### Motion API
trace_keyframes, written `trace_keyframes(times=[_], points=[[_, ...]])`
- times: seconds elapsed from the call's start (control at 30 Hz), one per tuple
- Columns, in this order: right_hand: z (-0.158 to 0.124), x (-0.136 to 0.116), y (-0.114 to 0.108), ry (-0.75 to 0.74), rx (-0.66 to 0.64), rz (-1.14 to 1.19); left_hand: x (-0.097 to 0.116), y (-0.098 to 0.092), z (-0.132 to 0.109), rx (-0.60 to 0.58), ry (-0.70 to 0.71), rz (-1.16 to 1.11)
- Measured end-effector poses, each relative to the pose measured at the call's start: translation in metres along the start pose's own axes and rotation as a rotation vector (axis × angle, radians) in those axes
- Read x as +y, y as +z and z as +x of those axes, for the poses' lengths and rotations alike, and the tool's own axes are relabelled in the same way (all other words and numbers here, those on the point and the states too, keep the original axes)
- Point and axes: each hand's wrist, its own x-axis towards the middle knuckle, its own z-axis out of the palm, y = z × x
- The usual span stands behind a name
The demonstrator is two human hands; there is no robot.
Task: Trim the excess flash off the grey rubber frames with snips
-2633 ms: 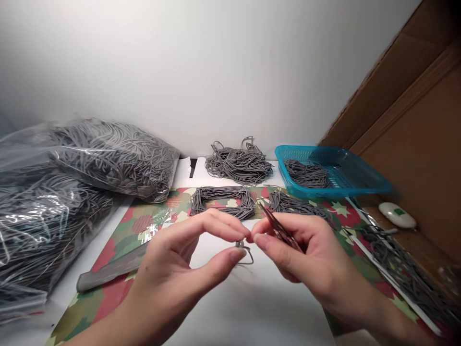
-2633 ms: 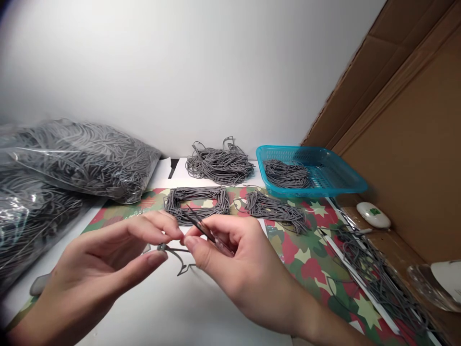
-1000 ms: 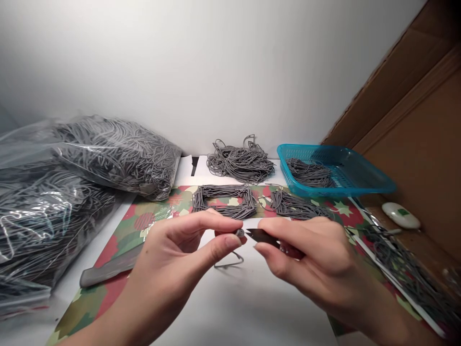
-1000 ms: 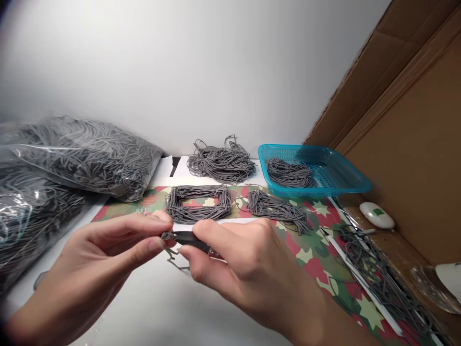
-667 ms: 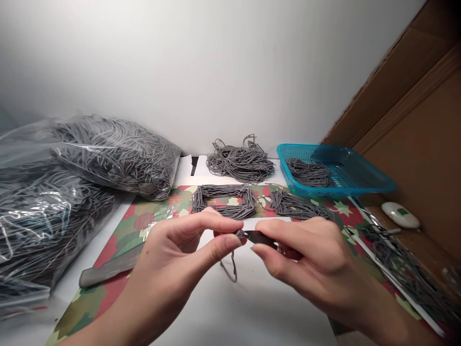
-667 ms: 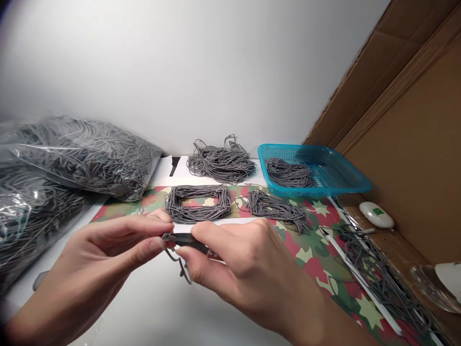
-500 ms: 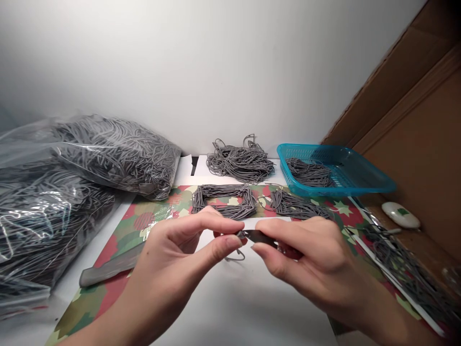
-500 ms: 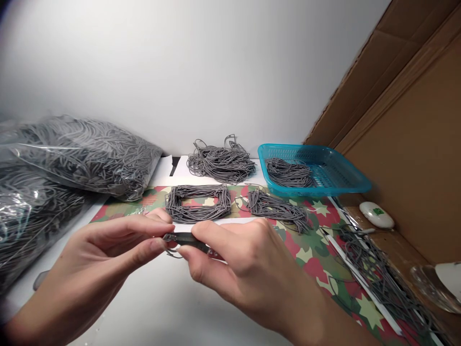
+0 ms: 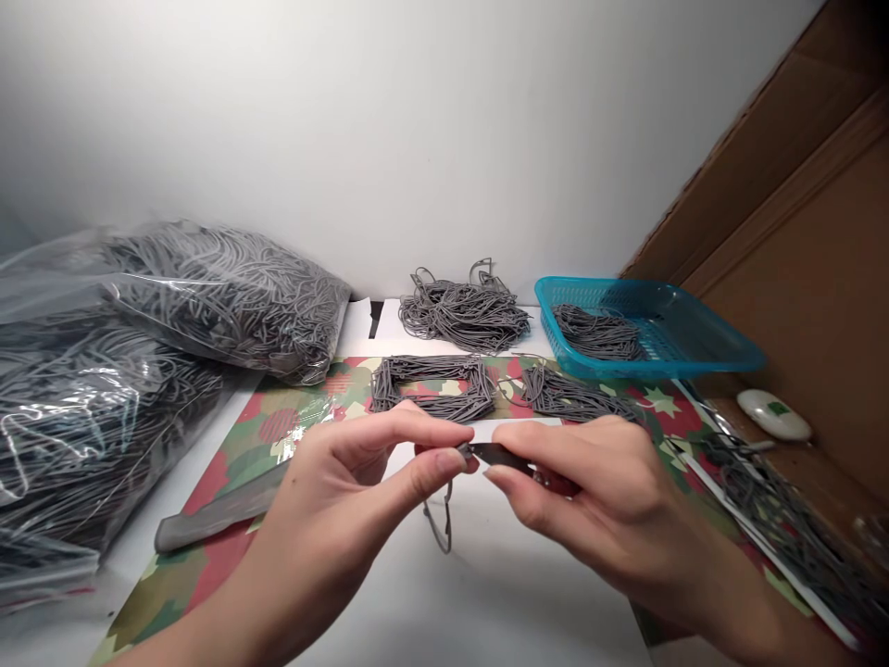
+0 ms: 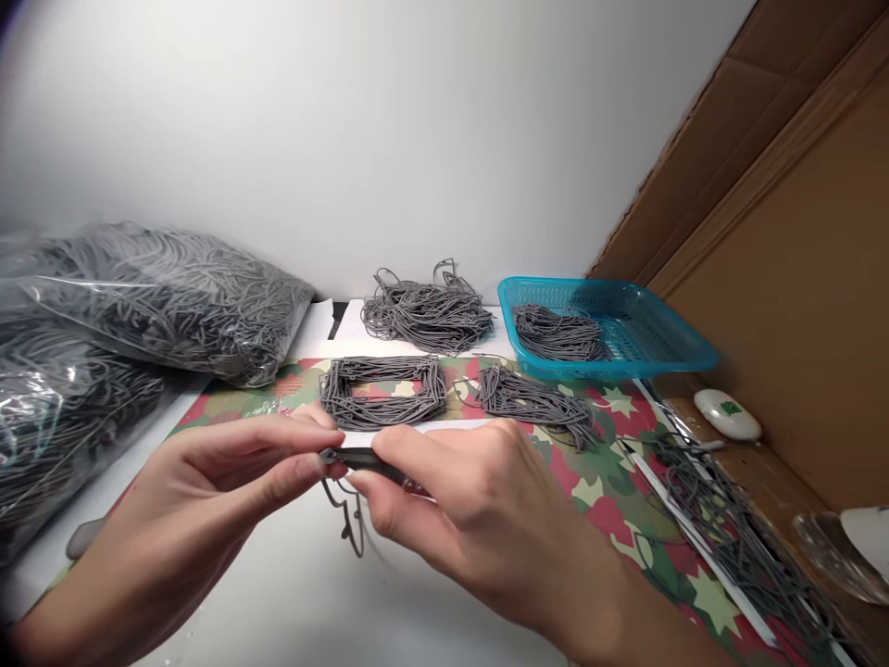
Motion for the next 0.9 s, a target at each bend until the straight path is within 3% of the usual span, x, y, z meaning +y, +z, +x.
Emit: trace_keyframes(times=[0.6, 0.9], points=[[0.0013, 0.0009, -0.0006, -0.032, 0.015, -0.038, -0.0006, -0.0002, 0.0008, -0.091, -0.119, -0.182], [-0.0012, 0.0017, -0.0023, 0.001, 0.043, -0.035, -0.0016, 0.0018, 0.0039, -0.099, -0.1, -0.176]])
